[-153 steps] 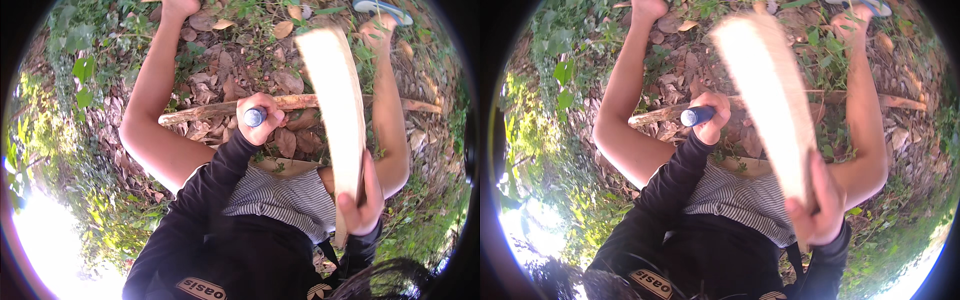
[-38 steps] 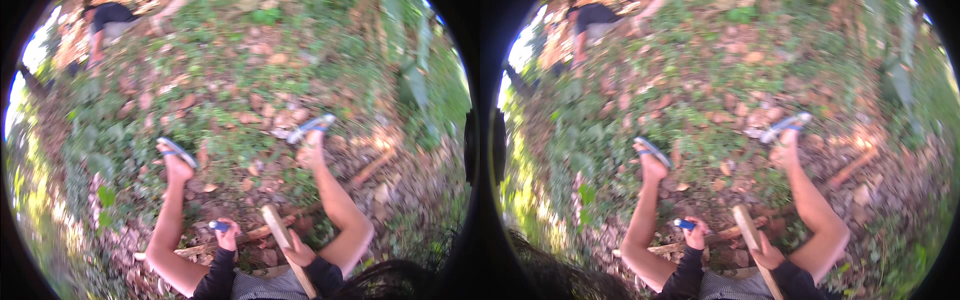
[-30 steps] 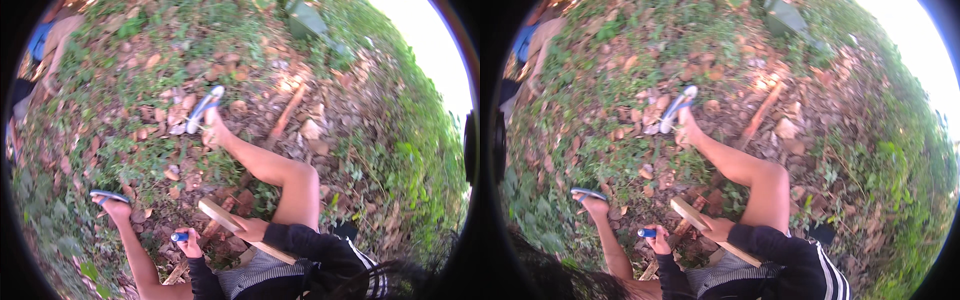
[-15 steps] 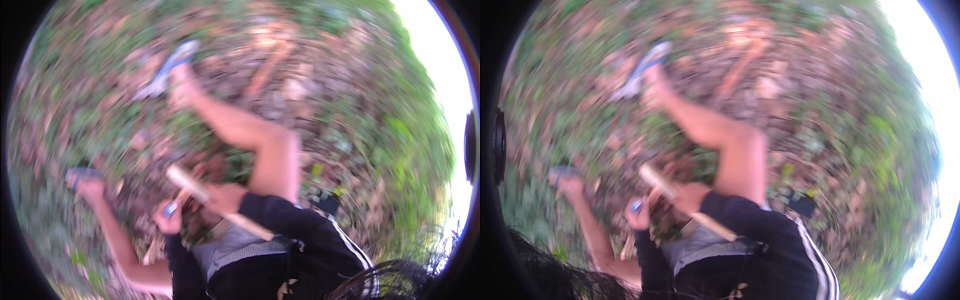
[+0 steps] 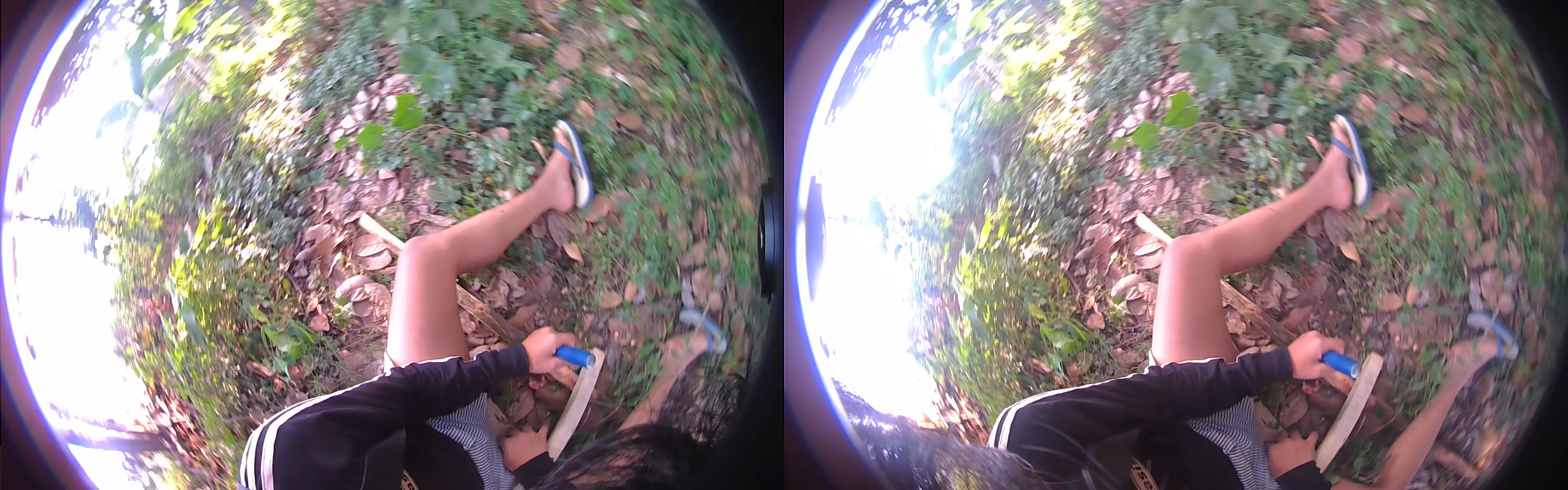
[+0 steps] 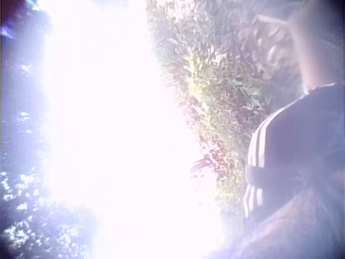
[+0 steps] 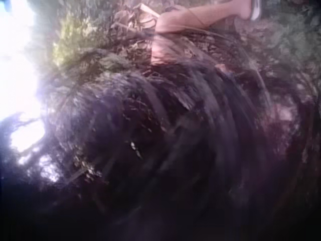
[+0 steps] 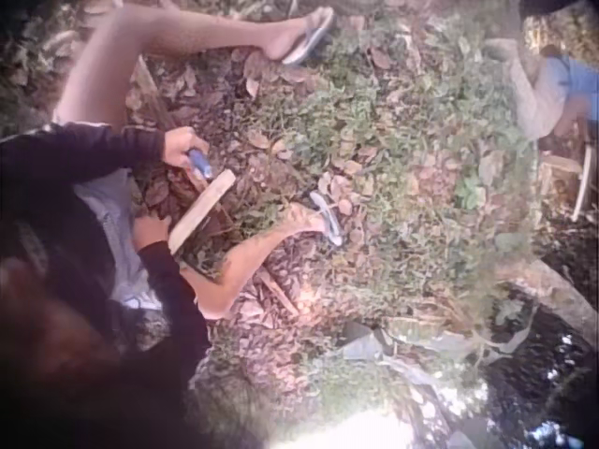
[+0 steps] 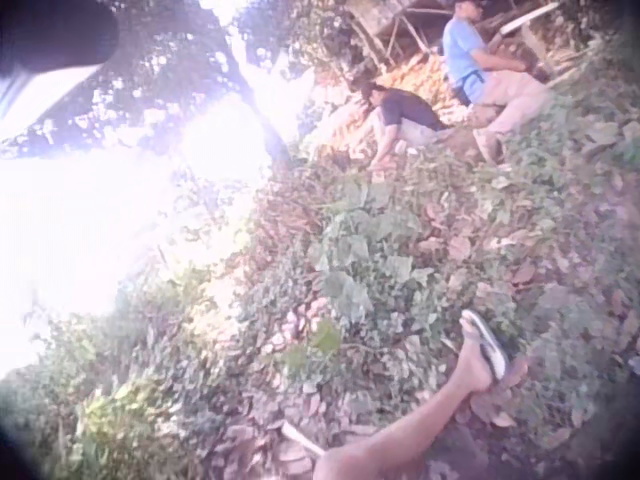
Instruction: The person uses a blue-handled chisel to scrape and shape a piece of wood held by hand while sitting on the ground outdoors.
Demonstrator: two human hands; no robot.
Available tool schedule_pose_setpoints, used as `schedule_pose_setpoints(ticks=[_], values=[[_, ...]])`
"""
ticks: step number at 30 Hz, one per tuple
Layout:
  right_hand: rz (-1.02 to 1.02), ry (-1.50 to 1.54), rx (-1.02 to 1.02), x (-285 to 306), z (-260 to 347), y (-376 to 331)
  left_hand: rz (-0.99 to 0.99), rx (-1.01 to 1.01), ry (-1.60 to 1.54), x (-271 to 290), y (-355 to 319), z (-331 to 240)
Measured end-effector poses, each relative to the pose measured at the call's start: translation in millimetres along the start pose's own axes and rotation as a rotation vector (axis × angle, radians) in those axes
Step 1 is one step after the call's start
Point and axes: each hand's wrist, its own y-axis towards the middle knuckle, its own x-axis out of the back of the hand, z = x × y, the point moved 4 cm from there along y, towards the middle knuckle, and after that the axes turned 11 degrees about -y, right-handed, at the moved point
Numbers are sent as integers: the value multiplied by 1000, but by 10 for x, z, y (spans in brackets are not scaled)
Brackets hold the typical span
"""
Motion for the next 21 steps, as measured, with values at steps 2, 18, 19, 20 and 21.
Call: schedule_pose_setpoints(ticks=[2,18,19,20,21], values=[[58,225,105,-288,-135,24,-23,41,-32,-44,49,-60],[-467,2,-1037,1472,-2657,-317,-251,283,-299,135,113,264],[-466,7,-1046,1489,-2667,-343,-266,310,-329,130,119,268],[-463,9,-1053,1487,-2648,-350,-280,338,-358,122,99,268],[-468,5,-1045,1489,-2635,-345,-300,320,-378,124,99,260]])
